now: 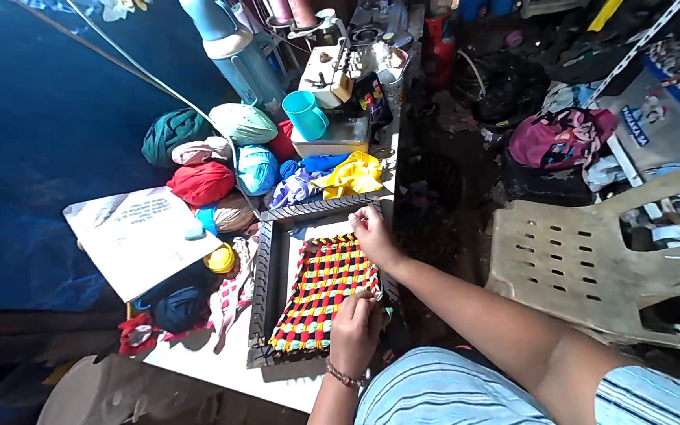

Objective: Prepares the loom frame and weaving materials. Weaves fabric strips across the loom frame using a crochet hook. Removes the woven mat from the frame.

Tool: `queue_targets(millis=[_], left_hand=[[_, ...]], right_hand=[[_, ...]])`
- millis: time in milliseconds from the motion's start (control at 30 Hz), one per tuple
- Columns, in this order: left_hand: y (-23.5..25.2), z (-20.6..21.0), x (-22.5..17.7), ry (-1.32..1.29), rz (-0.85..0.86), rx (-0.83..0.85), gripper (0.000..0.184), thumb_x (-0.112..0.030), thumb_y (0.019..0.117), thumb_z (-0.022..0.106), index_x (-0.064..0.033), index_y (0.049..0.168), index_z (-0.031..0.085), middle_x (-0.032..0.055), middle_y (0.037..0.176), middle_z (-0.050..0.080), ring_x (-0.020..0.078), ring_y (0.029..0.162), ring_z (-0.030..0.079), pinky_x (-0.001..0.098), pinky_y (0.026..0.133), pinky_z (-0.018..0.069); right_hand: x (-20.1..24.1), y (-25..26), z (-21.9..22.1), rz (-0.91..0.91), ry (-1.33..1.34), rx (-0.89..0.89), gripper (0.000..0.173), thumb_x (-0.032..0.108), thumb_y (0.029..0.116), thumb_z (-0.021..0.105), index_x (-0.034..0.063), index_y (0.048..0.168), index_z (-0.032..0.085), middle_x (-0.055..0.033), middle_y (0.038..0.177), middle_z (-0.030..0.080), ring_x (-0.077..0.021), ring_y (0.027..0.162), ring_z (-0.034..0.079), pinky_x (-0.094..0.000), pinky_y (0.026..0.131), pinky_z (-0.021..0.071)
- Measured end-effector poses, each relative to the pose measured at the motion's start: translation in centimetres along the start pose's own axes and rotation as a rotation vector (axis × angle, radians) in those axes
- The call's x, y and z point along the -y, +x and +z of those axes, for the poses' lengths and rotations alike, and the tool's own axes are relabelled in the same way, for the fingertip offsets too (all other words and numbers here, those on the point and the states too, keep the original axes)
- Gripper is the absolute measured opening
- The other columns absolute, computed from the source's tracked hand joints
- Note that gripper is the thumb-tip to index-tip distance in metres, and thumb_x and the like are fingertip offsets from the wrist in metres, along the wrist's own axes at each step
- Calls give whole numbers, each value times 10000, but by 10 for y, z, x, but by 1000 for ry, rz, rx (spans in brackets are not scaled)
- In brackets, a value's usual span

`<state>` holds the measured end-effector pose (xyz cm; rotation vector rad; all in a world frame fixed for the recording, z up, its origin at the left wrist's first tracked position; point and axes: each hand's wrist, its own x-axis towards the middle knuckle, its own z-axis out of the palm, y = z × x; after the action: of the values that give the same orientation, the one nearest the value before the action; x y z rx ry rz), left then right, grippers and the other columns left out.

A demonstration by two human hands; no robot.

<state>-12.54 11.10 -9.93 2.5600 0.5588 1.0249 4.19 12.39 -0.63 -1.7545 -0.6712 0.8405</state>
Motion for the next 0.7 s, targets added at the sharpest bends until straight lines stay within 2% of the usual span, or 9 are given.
queue_targets(millis=[67,133,200,267,367,467,600,633,700], left_hand=[[0,-1,1,-17,-8,27,144,-153,865,644,-63,787,724,99,933,755,203,858,736,280,784,603],[0,-1,2,-43,-16,53,192,-205,882,628,-76,783,731,92,945,755,201,878,733,290,799,601],[1,-1,2,-72,-48,69,258,-246,917,627,-75,757,732,94,938,758,204,882,732,298,806,597],[3,-1,2,-75,-83,90,226,-210,898,654,-68,735,720,101,925,758,224,877,741,322,799,607],[4,-2,2,-101,-127,136,165,-175,856,669,-51,768,735,116,944,755,250,898,739,349,809,606],[5,-3,3,-155,-176,162,178,-195,853,668,-33,813,730,126,953,749,241,900,734,348,814,603],[8,-11,2,-274,-251,241,313,-166,848,689,-36,1125,751,161,1079,725,267,946,714,424,833,590],[7,-12,3,-296,-238,230,298,-156,847,694,-71,1122,773,149,1095,723,238,959,714,389,837,596],[6,-12,6,-345,-218,178,210,-112,844,692,-80,1021,801,116,1061,736,154,971,716,274,864,591]], right_hand=[[-5,4,-1,116,242,-63,343,328,1106,458,14,1172,580,-73,771,493,-141,573,445,-316,550,419],[-1,-5,-7,188,472,-74,345,409,1100,449,99,984,546,48,571,307,-49,426,299,-209,429,303],[8,-18,-13,208,648,-48,459,439,1096,438,156,737,472,76,488,276,-27,386,274,-182,406,264],[14,-31,-17,182,745,-35,544,390,1109,417,174,610,415,72,463,309,-31,393,315,-184,424,293],[14,-45,-25,147,843,-89,563,281,1106,408,190,553,361,76,451,292,-37,395,300,-197,436,278],[10,-58,-35,113,925,-138,569,254,1096,387,208,531,340,88,440,275,-30,386,283,-202,434,278],[-6,-66,-44,90,1039,-166,586,272,1092,323,223,508,343,90,431,339,-31,386,354,-200,447,344],[-10,-66,-46,100,1084,-174,591,277,1095,312,216,509,363,81,438,372,-39,399,396,-205,465,384],[-18,-67,-51,169,1176,-181,607,318,1116,293,192,532,397,52,477,430,-85,452,486,-257,541,488]])
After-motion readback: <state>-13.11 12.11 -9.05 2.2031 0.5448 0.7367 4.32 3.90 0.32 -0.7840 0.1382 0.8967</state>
